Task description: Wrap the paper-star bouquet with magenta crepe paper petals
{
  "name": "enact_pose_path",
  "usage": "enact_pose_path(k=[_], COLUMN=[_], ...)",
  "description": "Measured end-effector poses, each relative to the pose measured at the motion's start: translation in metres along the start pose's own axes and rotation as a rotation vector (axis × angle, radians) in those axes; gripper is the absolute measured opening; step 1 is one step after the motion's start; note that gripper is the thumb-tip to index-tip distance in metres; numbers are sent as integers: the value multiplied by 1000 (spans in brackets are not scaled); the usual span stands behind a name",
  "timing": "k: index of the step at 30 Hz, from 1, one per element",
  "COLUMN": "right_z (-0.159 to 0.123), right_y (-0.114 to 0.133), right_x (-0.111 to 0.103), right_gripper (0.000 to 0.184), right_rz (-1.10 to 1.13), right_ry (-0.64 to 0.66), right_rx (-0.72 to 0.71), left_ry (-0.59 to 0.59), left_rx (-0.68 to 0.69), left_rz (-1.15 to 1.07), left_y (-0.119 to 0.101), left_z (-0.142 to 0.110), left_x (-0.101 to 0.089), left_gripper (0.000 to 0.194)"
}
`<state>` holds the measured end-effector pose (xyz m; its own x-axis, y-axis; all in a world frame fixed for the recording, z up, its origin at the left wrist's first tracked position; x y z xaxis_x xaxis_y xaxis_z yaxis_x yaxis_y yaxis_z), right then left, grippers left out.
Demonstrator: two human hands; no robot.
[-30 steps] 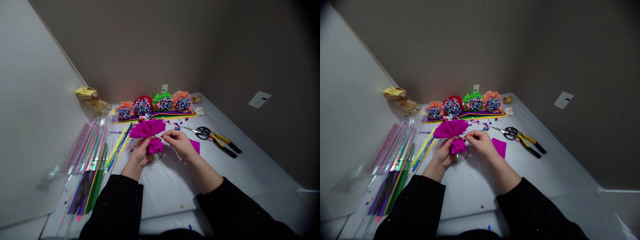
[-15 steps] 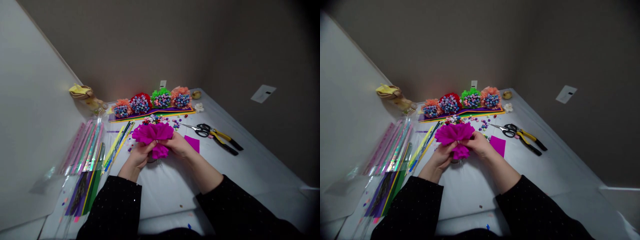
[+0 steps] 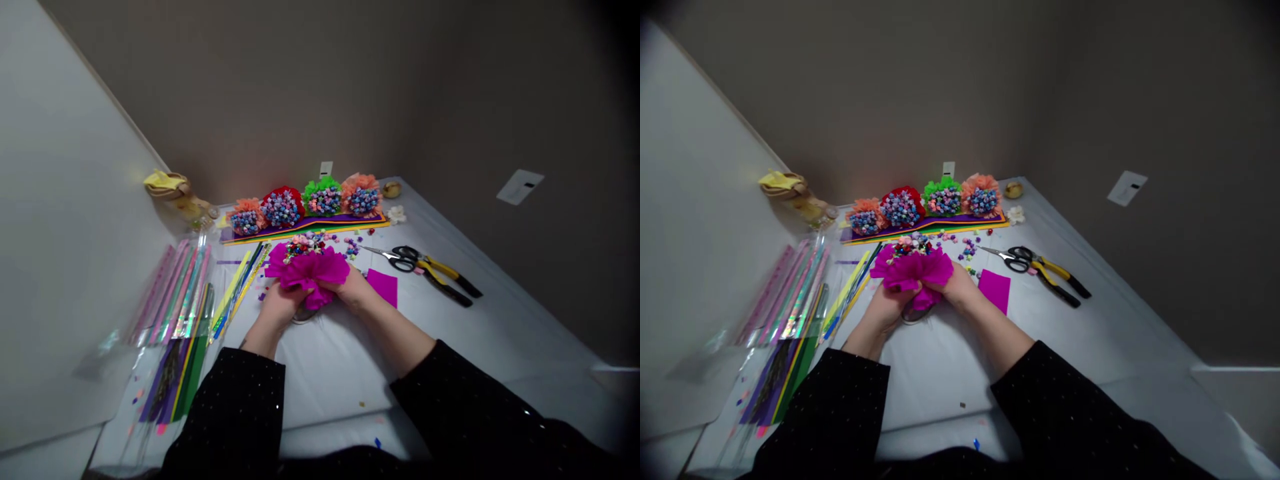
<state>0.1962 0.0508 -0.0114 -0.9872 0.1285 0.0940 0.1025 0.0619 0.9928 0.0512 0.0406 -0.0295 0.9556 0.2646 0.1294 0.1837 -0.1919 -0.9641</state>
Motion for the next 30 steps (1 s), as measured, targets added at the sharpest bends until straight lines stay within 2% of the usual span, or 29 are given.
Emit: enact_pose_path(k=[5, 7, 10, 12, 14, 17, 19, 21, 23, 27, 30], right_z=[-3, -6, -10, -12, -16, -27, -33, -33, -30, -22, -19], right_y=[8, 12, 16, 19, 26, 47, 57, 62, 62, 57, 53], right_x=[-5, -2, 3, 2, -5, -15, -17, -19, -22, -29, -30], right_gripper=[40, 37, 30, 22, 25, 46, 40, 18, 6, 9, 10], right_rz=[-127, -109, -21, 22, 26, -36, -106, -145, -151, -154, -142], right_ry=[-155, -150, -72, -73, -141, -256, -266, -261, -285, -392, -450], right_rx=[-136, -189, -233, -271, -400, -716, -849, -852, -779, -641, -579], left_ry=[73, 80, 96, 72, 18, -23, -1, 34, 64, 105, 85], left_rx=[-31, -37, -24, -21, -25, 7, 47, 91, 122, 76, 117], left_rz=[-120, -172, -206, -199, -184, -148, -103, -41, 29, 144, 238], left_y=[-7, -11, -17, -21, -22, -23, -22, -22, -20, -16, -20], left_z=[-6, -8, -7, -6, -5, -4, -5, -6, -8, -11, -15], left_x=[9, 10, 9, 6, 1, -2, -1, 2, 4, 8, 8], left_gripper=[50, 54, 60, 62, 65, 67, 62, 57, 52, 44, 37])
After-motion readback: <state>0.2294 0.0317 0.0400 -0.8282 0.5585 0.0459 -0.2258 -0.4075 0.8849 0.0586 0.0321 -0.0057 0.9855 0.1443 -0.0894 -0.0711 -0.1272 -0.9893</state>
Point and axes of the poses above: each hand's wrist, its own z-axis towards the middle knuckle, its own x-axis out of the palm, y = z × x, the point moved 6 cm from there along z, towards the middle knuckle, and after that the axes turned 15 degrees about -y, right-handed, at the moved point
